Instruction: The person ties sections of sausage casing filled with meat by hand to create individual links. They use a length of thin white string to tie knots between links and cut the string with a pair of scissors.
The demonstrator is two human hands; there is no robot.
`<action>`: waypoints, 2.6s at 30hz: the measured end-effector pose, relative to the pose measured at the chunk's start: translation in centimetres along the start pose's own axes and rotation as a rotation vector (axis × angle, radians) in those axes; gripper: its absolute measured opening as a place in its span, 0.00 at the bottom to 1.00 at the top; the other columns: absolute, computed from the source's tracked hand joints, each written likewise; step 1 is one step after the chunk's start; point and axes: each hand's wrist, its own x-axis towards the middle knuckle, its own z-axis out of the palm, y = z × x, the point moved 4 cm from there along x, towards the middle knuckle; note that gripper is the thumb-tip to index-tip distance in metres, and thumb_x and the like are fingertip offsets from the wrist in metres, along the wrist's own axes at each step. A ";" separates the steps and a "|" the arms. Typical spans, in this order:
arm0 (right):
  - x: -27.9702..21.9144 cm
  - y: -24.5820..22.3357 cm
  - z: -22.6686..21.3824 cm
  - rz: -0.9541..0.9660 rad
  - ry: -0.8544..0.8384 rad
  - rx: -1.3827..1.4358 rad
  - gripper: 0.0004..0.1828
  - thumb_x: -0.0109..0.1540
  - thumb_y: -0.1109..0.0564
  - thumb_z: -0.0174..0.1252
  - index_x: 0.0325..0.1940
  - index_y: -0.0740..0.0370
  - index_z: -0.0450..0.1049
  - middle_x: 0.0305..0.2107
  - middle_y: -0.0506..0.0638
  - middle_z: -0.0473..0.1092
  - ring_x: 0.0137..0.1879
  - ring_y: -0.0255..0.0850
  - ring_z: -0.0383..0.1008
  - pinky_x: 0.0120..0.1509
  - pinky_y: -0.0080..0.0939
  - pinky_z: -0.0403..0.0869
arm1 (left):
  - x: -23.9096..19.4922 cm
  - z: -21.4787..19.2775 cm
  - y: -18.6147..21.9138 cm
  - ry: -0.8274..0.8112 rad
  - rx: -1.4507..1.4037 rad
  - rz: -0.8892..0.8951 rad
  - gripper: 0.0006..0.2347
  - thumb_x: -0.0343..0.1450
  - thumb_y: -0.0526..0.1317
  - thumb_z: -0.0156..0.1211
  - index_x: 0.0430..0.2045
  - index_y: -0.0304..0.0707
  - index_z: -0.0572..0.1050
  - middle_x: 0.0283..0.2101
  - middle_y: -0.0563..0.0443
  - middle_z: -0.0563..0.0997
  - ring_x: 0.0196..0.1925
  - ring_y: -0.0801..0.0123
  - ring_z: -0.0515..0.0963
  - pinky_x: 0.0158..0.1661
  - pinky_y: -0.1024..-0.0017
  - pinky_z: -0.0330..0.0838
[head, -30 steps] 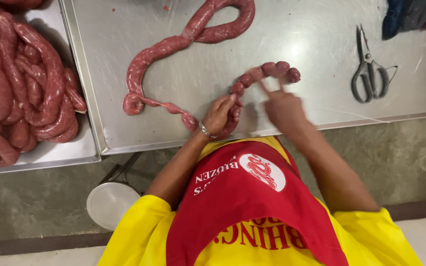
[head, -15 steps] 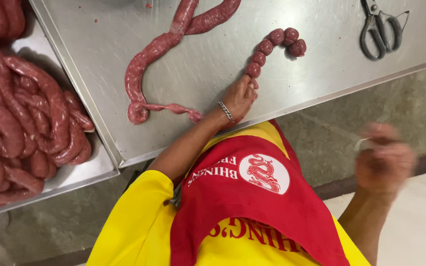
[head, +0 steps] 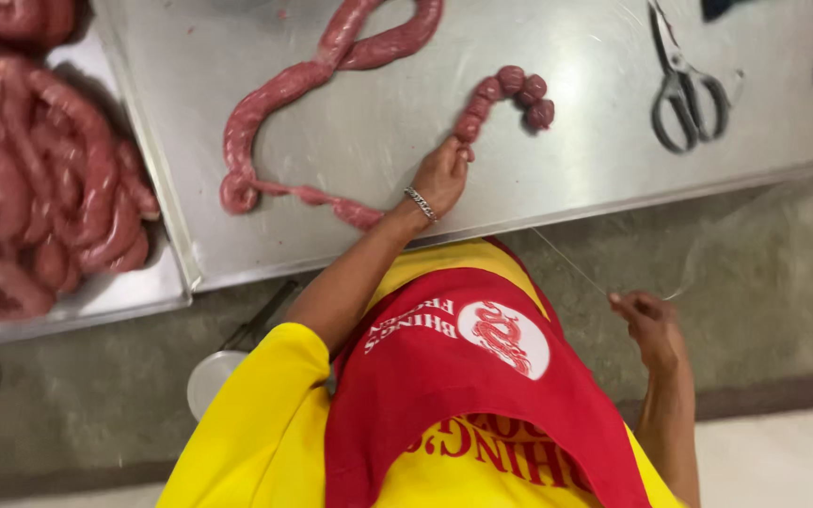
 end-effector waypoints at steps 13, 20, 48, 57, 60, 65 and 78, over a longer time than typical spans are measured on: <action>1.9 -2.3 0.4 -0.094 -0.036 0.166 0.11 0.70 0.52 0.56 0.50 0.61 0.76 0.37 0.44 0.74 0.36 0.28 0.66 0.36 0.29 0.65 | -14.4 -9.6 0.0 0.046 0.961 0.265 0.23 0.72 0.60 0.65 0.40 0.36 0.75 0.40 0.43 0.82 0.42 0.51 0.81 0.48 0.55 0.74; 1.6 -6.0 -0.4 -0.305 0.141 0.178 0.12 0.74 0.62 0.48 0.54 0.69 0.77 0.42 0.49 0.75 0.39 0.32 0.71 0.43 0.31 0.71 | -14.1 -9.7 -1.5 -0.011 0.925 0.132 0.21 0.74 0.59 0.61 0.35 0.36 0.72 0.33 0.42 0.82 0.34 0.46 0.82 0.32 0.55 0.75; -4.1 -32.3 23.9 -1.146 -0.199 -0.758 0.42 0.56 0.65 0.57 0.73 0.36 0.60 0.74 0.55 0.54 0.46 0.53 0.81 0.40 0.47 0.80 | -1.6 -5.7 0.2 -0.342 -0.423 -0.128 0.08 0.71 0.41 0.63 0.31 0.34 0.79 0.23 0.55 0.76 0.20 0.76 0.73 0.20 0.74 0.67; -5.5 -26.5 13.3 -0.483 -0.130 -0.263 0.24 0.64 0.57 0.56 0.65 0.62 0.71 0.72 0.56 0.60 0.61 0.51 0.77 0.59 0.49 0.77 | -2.9 -4.8 1.5 -0.303 -0.298 -0.243 0.15 0.76 0.49 0.54 0.31 0.33 0.73 0.23 0.54 0.75 0.18 0.76 0.75 0.21 0.74 0.72; -3.8 -26.9 13.2 -0.557 -0.077 -0.339 0.24 0.66 0.53 0.61 0.63 0.67 0.72 0.70 0.60 0.60 0.62 0.56 0.73 0.59 0.52 0.75 | -3.0 -4.1 1.4 -0.342 -0.282 -0.205 0.13 0.77 0.47 0.55 0.32 0.33 0.73 0.24 0.54 0.75 0.18 0.76 0.73 0.21 0.75 0.71; 0.1 -28.4 15.3 -0.574 0.083 -0.262 0.21 0.68 0.49 0.62 0.60 0.64 0.76 0.61 0.58 0.68 0.57 0.53 0.76 0.56 0.48 0.78 | -3.3 -4.3 1.1 -0.367 -0.334 -0.245 0.11 0.76 0.45 0.56 0.34 0.33 0.73 0.24 0.55 0.74 0.20 0.77 0.72 0.22 0.76 0.70; 1.3 -34.3 22.9 -0.684 -0.135 -0.388 0.08 0.67 0.54 0.62 0.46 0.61 0.78 0.39 0.56 0.75 0.42 0.50 0.78 0.48 0.50 0.75 | -4.0 -3.7 0.9 -0.202 0.344 0.245 0.07 0.74 0.40 0.61 0.39 0.36 0.76 0.30 0.45 0.80 0.30 0.57 0.83 0.35 0.60 0.76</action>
